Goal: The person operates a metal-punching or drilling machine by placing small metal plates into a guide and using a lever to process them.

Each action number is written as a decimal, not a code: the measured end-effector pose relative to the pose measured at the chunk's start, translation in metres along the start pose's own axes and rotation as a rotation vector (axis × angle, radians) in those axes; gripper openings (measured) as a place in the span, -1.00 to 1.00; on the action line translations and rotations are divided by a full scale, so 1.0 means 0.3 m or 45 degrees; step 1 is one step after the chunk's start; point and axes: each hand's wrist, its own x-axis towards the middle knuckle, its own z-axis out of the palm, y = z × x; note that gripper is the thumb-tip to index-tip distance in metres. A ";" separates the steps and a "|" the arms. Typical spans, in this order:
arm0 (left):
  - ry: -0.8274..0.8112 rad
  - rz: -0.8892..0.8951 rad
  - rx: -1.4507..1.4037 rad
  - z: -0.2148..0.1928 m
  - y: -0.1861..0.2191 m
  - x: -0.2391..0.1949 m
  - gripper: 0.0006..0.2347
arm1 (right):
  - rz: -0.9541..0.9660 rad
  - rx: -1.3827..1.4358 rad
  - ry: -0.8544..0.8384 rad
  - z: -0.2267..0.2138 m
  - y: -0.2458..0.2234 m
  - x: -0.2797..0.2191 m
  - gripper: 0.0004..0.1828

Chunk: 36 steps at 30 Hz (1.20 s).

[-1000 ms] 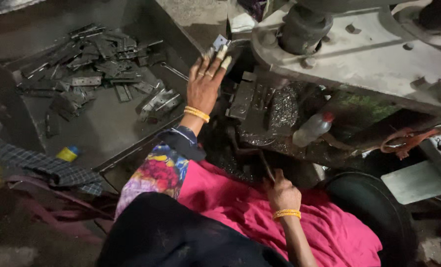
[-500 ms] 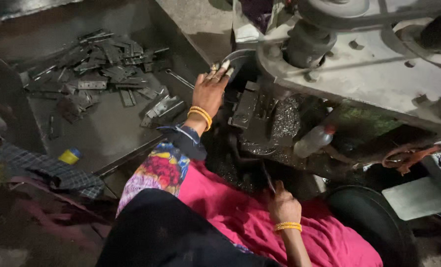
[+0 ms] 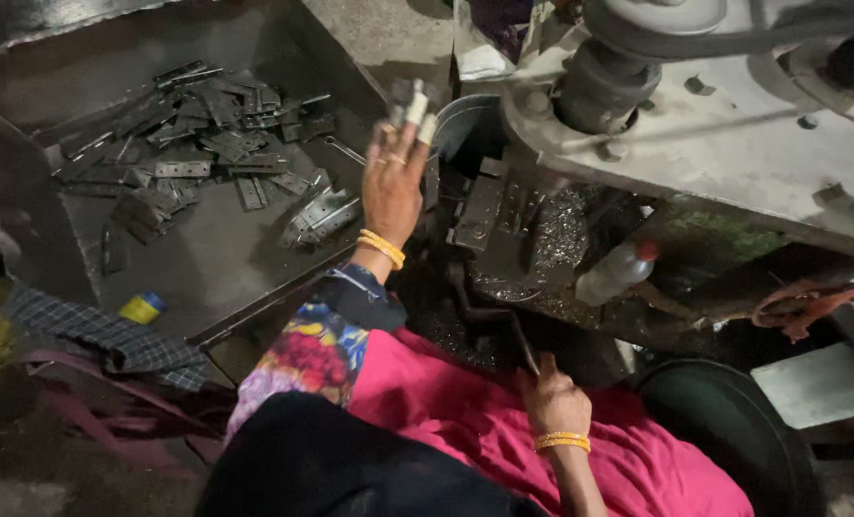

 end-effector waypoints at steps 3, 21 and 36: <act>-0.240 0.103 -0.216 0.058 -0.026 -0.036 -0.52 | -0.020 0.007 -0.006 -0.006 0.002 -0.004 -0.49; -0.076 0.195 -0.161 0.024 0.041 -0.001 -0.67 | -0.028 -0.043 0.046 0.081 0.039 -0.003 -0.40; -0.217 0.084 -0.250 -0.020 0.116 -0.031 -0.55 | 0.032 0.029 -0.105 0.089 0.038 0.002 -0.45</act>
